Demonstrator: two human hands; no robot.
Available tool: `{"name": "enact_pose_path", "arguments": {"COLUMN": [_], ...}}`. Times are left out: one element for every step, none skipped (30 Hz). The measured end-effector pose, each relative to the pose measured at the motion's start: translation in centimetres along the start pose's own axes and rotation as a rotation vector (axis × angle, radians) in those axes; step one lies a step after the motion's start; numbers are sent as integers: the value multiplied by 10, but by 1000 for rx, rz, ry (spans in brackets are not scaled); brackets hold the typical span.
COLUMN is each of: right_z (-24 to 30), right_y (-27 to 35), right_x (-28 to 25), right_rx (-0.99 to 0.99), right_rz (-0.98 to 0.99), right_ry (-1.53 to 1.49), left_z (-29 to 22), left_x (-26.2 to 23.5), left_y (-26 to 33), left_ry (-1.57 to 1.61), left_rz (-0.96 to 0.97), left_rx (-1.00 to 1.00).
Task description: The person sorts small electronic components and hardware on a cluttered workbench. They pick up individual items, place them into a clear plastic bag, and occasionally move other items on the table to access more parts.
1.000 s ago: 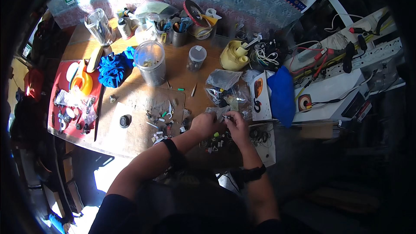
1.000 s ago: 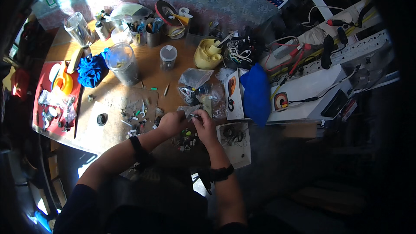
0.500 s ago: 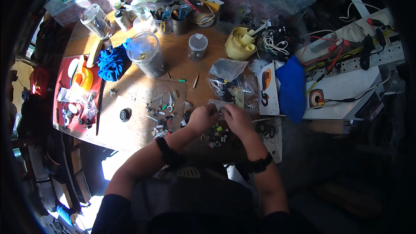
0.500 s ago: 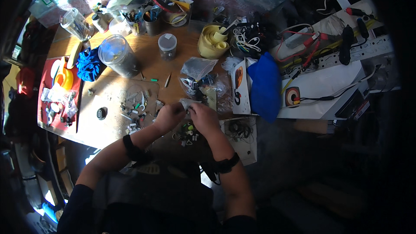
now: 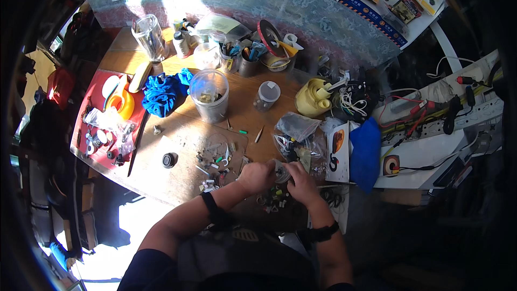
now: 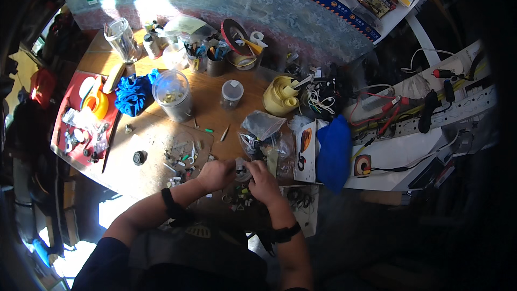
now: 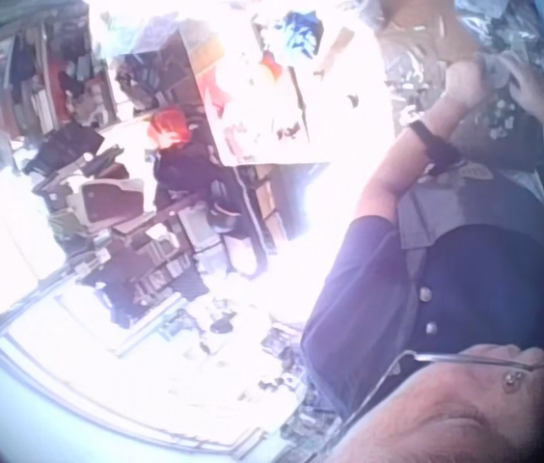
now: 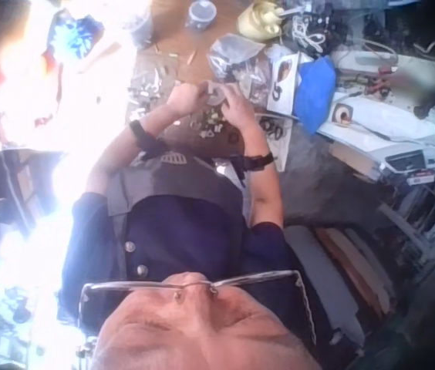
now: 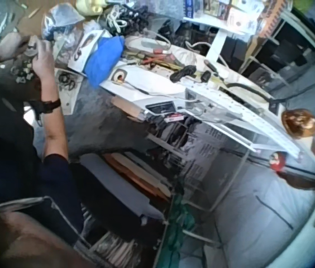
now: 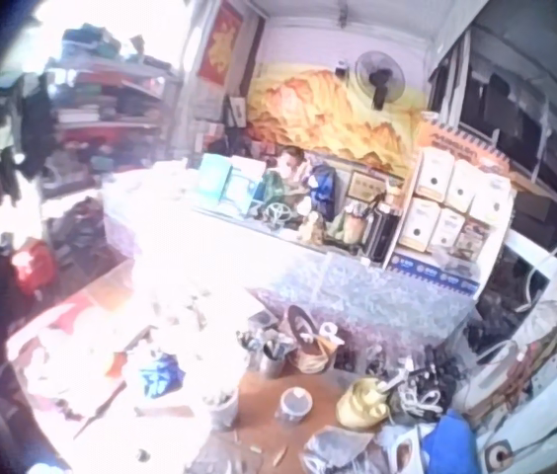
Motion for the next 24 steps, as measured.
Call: {"name": "enact_pose_path", "arguments": {"right_z": [2,4,3,3,0,2,3,4,4,5,5,5,5,6,5,3,0,0,-2,-5,-9,-14,-19,-22], "right_y": [-1,-2,-5,-7,-8,-7,-7,-6,-5,-3,-1,0,2,4,3,3,3,4,5,7,9,10,11,10], "right_x": [1,1,1,1,2,0,0,1,2,1,-2,-6,-9,-11,-6,-2,4,7,8,9,10,11,12,13], "right_rx": [-16,-39,-41,-47,-21,-57,-80,-85,-92,-94,-83,-76,-66,-66,-41,-24,-1,-24,-30,-34,-33,-10,14,33], "right_rz": [-32,-61,-78,-93,-94,-114,-103,-87,-64,-54,-78,-101,-131,-165,-119,-76,-31,-36,-49,-62,-78,-62,-48,-34], "right_ry": [18,35,51,63,78,92,102,115,130,144,127,116,102,121,113,109,108,105,74,42,9,-49,-112,-176], "left_z": [1,3,5,1,-3,-6,-6,-6,-5,-5,-5,-5,-7,-10,-13,-13,-14,-14,-12,-11,-10,-11,-11,-10], "left_x": [1,3,5,2,0,-2,0,1,4,1,-2,-6,-7,-9,-14,-12,-11,-12,-8,-5,-1,4,8,11], "left_y": [1,1,3,6,12,16,18,20,22,24,24,25,25,25,27,26,25,26,26,26,27,27,28,28], "left_ry": [-17,-35,-52,-58,-63,-70,-114,-157,-202,-191,-180,-169,-185,-197,-211,-202,-192,-176,-195,-207,-218,-226,-236,-250], "left_rz": [28,54,81,31,-17,-63,-64,-63,-43,-83,-105,-145,-145,-163,-210,-164,-145,-147,-106,-85,-63,-34,-5,23], "left_rx": [-2,-5,-10,62,132,203,227,248,252,269,272,284,299,321,358,349,356,372,344,324,305,319,332,342]}}
Point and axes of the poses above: each hand's wrist, its own y-axis away from the middle knuckle, its own x-axis out of the palm, z = x × y, the point moved 8 cm from there along -y, towards the middle knuckle, and after that the axes turned 7 degrees about z, right-handed, at the moved point
